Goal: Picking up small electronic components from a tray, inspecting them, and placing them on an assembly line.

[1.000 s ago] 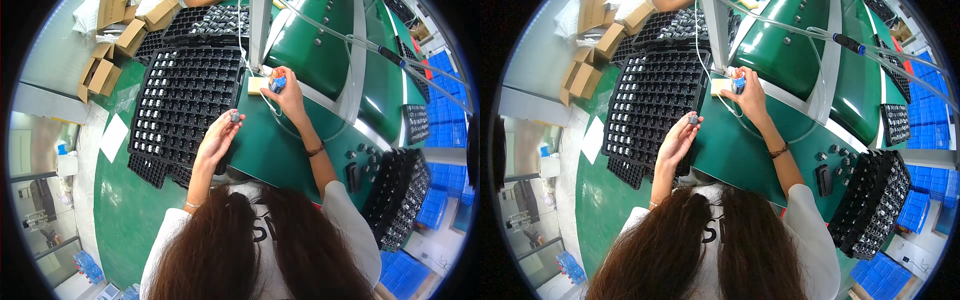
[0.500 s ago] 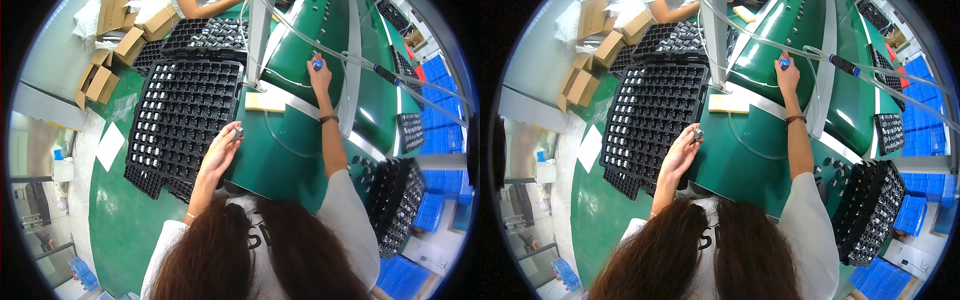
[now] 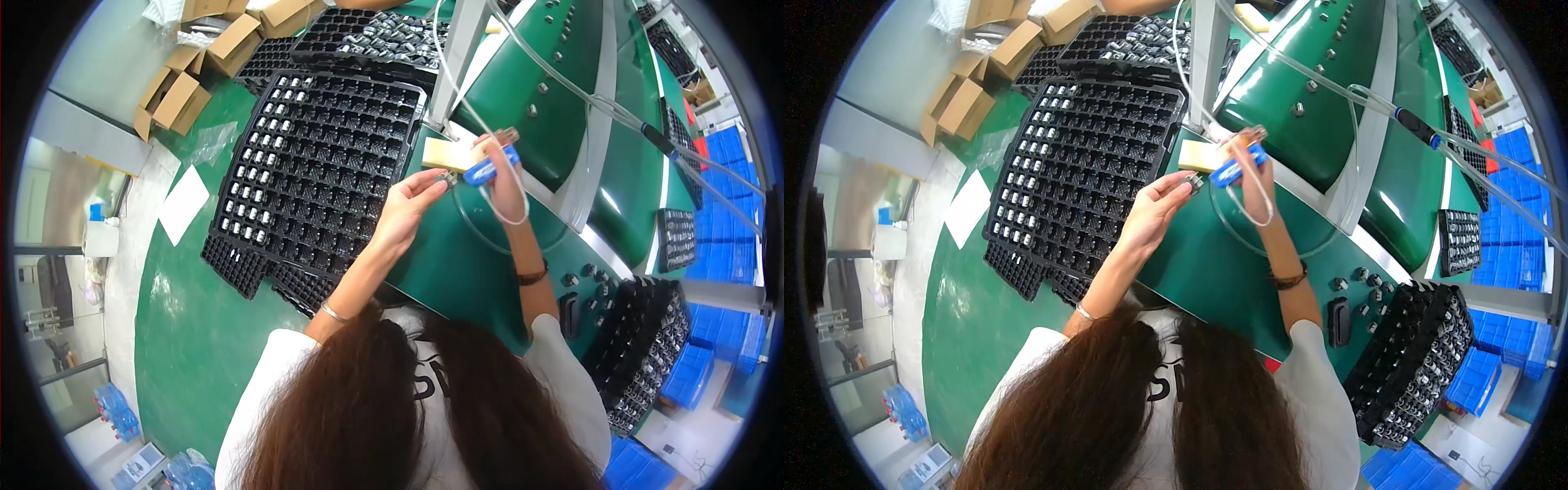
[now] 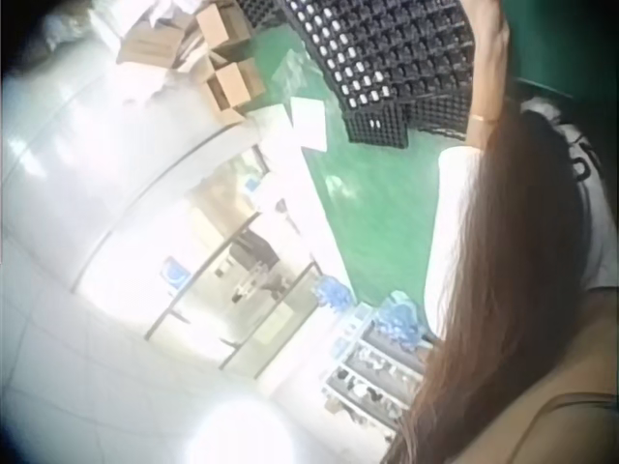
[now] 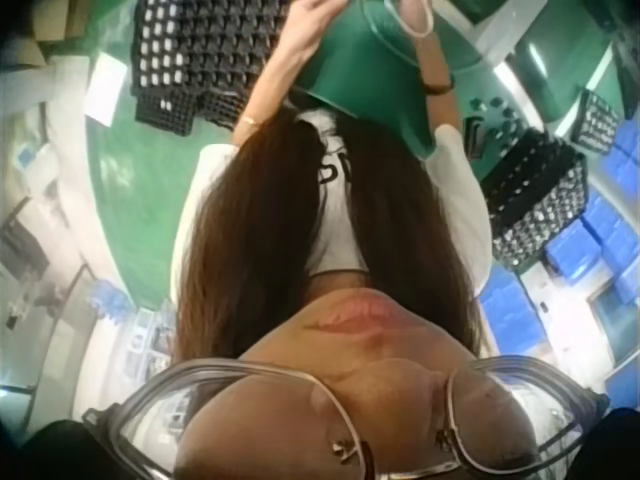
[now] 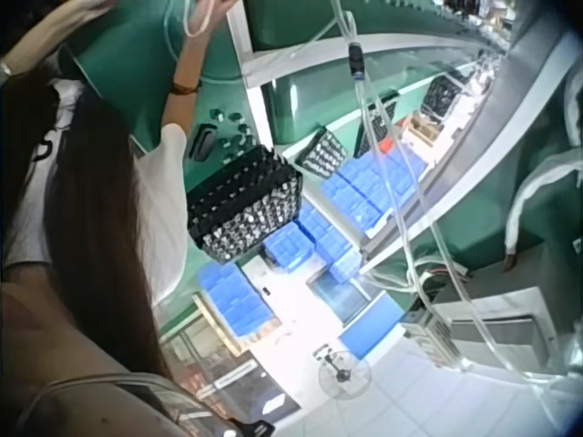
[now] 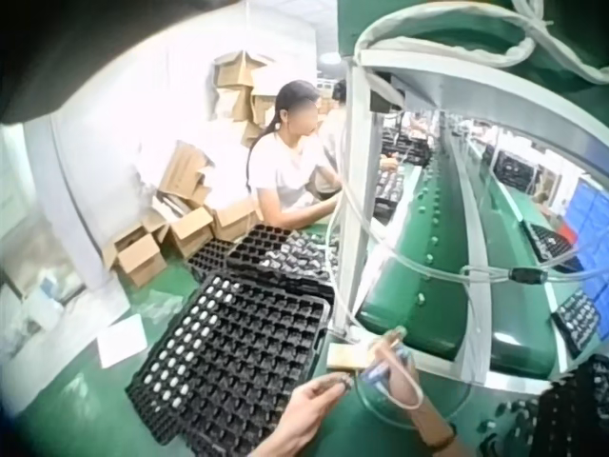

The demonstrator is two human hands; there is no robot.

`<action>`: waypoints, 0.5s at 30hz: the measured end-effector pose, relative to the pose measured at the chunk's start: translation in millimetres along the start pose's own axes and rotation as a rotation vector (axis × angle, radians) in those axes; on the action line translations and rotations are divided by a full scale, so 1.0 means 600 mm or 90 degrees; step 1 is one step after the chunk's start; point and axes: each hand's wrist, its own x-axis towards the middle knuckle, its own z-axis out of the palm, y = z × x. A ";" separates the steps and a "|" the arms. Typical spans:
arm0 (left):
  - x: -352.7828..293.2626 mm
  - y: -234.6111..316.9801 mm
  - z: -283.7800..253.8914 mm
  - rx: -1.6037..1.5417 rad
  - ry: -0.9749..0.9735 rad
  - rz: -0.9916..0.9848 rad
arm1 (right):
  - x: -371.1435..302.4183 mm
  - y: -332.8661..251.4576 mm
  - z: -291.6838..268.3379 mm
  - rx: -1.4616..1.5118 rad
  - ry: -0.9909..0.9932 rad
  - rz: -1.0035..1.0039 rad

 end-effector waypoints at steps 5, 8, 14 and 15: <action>-0.006 -0.005 -0.002 0.037 -0.001 0.028 | -0.039 0.017 0.014 -0.055 -0.109 -0.020; -0.010 -0.008 -0.011 0.043 -0.001 0.037 | -0.054 0.014 0.028 -0.060 -0.110 -0.028; -0.022 -0.007 -0.014 0.000 0.026 -0.007 | -0.064 0.022 0.031 -0.064 -0.122 -0.029; -0.022 -0.009 -0.017 -0.001 0.030 -0.009 | -0.064 0.025 0.030 -0.067 -0.123 -0.023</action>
